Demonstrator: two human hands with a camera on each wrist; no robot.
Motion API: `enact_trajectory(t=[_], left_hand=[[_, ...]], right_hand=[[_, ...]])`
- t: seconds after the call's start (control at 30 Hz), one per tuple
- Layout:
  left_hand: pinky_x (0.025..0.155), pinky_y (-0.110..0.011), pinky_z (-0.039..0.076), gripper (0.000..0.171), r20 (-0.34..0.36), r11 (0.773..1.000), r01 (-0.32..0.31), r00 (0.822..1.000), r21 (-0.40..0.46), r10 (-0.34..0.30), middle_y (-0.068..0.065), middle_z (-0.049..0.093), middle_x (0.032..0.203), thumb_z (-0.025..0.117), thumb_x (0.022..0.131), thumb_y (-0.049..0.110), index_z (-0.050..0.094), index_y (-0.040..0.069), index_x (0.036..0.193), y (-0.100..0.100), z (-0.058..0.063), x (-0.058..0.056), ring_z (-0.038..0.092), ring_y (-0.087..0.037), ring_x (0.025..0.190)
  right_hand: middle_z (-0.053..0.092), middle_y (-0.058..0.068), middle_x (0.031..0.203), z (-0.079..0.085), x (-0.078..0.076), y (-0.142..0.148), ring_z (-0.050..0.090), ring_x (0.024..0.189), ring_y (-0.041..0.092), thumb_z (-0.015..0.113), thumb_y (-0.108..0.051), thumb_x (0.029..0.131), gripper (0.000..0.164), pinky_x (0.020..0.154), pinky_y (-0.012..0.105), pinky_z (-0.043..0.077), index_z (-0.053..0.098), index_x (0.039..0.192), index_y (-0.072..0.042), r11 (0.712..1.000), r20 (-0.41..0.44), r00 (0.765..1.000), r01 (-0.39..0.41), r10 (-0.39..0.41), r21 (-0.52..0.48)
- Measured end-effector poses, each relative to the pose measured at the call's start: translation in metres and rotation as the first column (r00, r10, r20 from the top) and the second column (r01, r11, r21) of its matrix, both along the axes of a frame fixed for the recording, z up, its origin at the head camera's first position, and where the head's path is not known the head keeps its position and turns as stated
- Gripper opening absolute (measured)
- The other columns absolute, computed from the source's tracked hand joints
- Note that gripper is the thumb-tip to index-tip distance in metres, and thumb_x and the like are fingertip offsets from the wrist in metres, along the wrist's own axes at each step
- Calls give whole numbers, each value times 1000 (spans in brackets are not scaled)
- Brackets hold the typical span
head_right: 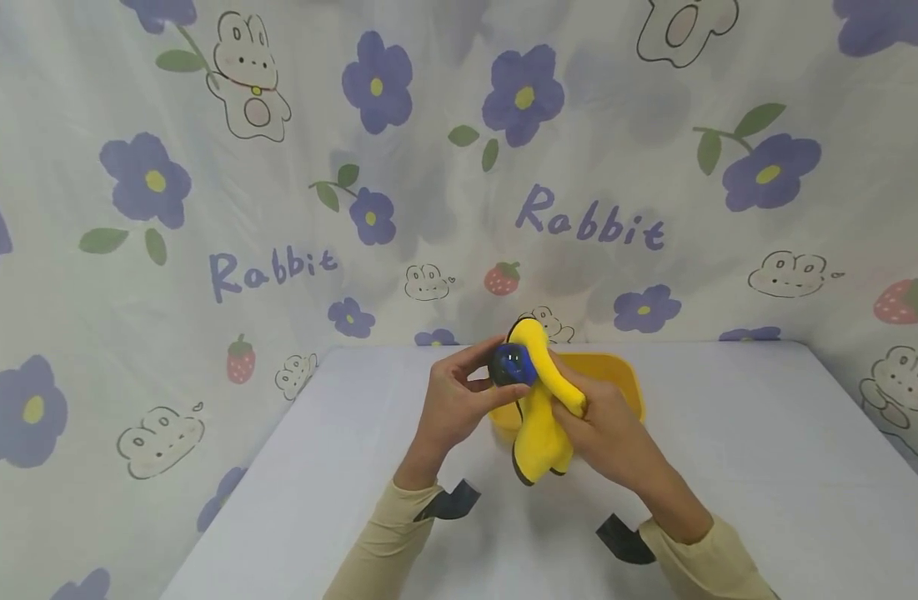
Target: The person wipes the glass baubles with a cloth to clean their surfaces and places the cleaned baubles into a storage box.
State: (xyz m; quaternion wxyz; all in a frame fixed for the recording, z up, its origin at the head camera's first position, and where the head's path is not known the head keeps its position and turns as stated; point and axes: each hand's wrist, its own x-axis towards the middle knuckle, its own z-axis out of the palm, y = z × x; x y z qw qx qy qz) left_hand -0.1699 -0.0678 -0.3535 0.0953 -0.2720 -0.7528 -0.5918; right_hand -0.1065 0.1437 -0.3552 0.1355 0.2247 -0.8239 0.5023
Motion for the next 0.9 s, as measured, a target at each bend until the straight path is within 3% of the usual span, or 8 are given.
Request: enact_trajectory(t=[0.2,0.33,0.5,0.6,0.7,0.8,0.9], left_hand=[[94,-30,62,62,25,1000,-16,1000,-11,16,-2,72,133,91,80,26,68,15,136,-1,-1,-1,70,-16,116],[93,-27,62,61,34,999,-11,999,-35,12,-1,72,133,91,81,26,68,16,136,1,-1,-1,71,-15,116],[92,-26,62,59,35,999,14,999,-50,-13,0,73,131,90,81,25,69,16,135,2,-4,0,72,-13,113],[89,-25,62,56,18,998,44,999,-54,-43,-1,75,128,89,82,23,70,15,134,2,-4,0,74,-10,108],[87,-25,63,53,11,995,85,996,-49,-85,-4,77,124,89,82,20,71,13,132,2,-5,-1,75,-9,103],[86,-27,64,51,14,992,121,993,-45,-120,-5,78,120,88,82,18,72,12,130,2,-5,0,76,-9,99],[86,-29,64,48,23,988,148,989,-50,-147,-6,79,117,89,82,17,73,12,127,2,-3,1,76,-7,96]], right_hand=[[68,23,129,6,7,0,66,89,14,62,-2,101,57,76,27,65,43,155,0,998,-29,999,41,-40,44],[70,24,125,8,9,-1,61,83,10,64,6,97,57,71,20,62,48,151,0,995,-133,989,77,-69,56],[70,22,127,4,7,-1,58,85,8,66,13,92,61,76,14,59,52,149,-1,994,-245,967,86,-66,70],[70,20,131,1,5,-2,63,94,13,66,14,90,63,87,7,54,53,150,-4,990,-281,957,99,-68,97],[66,20,139,-1,3,-2,69,109,26,68,15,89,68,97,1,45,52,151,-7,986,-304,951,108,-66,126],[59,20,148,-2,2,-2,64,126,38,68,16,88,73,104,0,37,49,154,-10,981,-314,948,109,-54,158],[56,18,152,-2,0,-2,57,138,30,68,15,89,74,108,1,34,48,155,-12,978,-329,943,108,-44,179]])
